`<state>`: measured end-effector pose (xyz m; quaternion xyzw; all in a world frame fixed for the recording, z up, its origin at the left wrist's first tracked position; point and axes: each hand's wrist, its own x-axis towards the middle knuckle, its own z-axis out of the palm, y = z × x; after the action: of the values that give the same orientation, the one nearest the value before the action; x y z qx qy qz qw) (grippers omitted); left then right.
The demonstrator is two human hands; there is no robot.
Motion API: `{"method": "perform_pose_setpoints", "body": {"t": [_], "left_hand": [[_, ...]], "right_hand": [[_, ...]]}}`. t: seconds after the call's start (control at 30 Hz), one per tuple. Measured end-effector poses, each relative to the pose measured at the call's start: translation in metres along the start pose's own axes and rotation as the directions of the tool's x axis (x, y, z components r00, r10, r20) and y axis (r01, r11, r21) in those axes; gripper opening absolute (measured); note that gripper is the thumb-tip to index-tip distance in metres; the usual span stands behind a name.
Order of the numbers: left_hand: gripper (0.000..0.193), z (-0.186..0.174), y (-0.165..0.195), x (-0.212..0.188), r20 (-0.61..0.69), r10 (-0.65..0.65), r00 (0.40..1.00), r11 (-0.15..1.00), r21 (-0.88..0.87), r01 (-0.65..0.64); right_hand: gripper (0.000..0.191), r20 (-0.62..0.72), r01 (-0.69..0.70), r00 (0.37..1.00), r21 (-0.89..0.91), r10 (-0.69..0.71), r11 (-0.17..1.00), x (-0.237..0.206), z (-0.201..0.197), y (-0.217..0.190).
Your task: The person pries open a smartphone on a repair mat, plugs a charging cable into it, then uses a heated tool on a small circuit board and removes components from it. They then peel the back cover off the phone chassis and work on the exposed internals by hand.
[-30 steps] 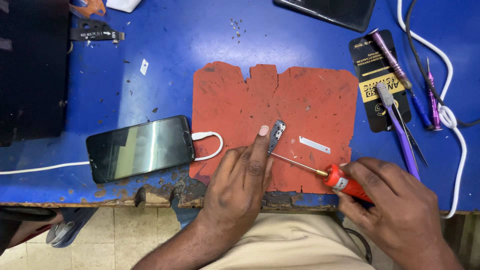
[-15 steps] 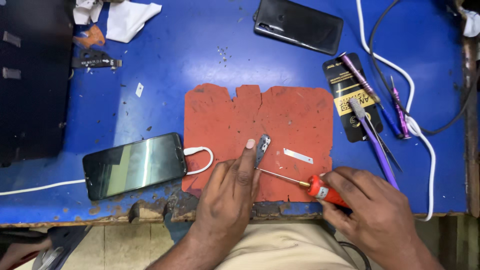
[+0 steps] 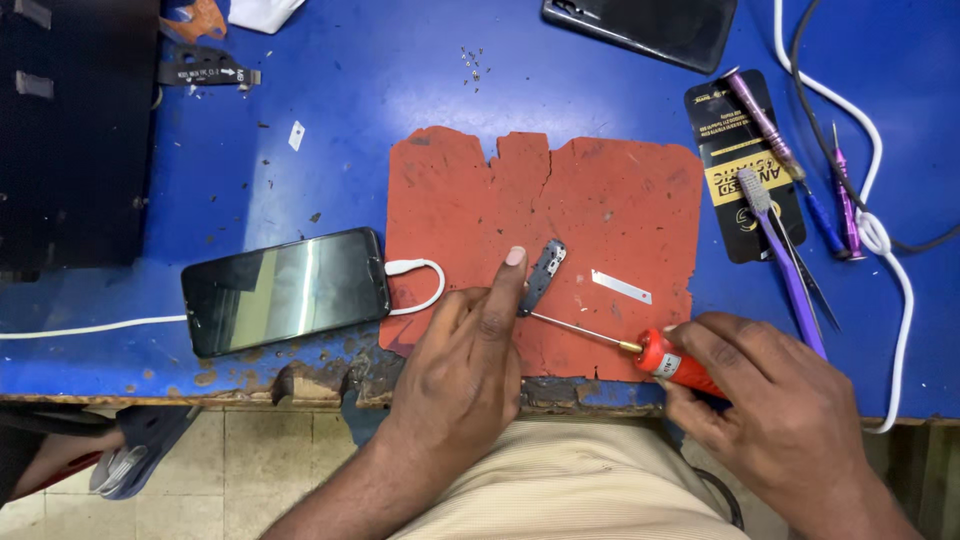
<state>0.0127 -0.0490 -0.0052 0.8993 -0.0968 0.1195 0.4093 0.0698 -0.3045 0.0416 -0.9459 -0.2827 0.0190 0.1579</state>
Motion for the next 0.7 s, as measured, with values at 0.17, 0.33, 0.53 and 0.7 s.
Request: {"method": "perform_pose_setpoints", "body": {"t": [0.17,0.33,0.53,0.7], "left_hand": [[0.085,0.0008,-0.0011,0.0001,0.001,0.006,1.0,1.0,0.003,-0.006],[0.086,-0.0003,-0.0003,0.0017,0.002,-0.003,1.0,1.0,0.009,0.003],[0.085,0.0005,-0.0025,0.0003,-0.01,0.001,1.0,1.0,-0.002,-0.001],[0.081,-0.001,-0.0031,-0.0026,-0.03,0.081,0.996,0.997,-0.001,-0.081]], "right_hand": [[0.05,-0.004,0.006,1.0,0.006,-0.006,1.0,-0.0006,0.0006,0.0015],[0.05,0.01,0.013,1.0,-0.004,-0.013,1.0,-0.0006,0.0009,0.0027],[0.05,0.007,0.011,1.0,0.002,-0.011,1.0,0.0007,-0.0008,0.0015],[0.051,-0.032,-0.045,0.998,0.114,0.049,0.992,0.0026,-0.0024,0.0084]]}}
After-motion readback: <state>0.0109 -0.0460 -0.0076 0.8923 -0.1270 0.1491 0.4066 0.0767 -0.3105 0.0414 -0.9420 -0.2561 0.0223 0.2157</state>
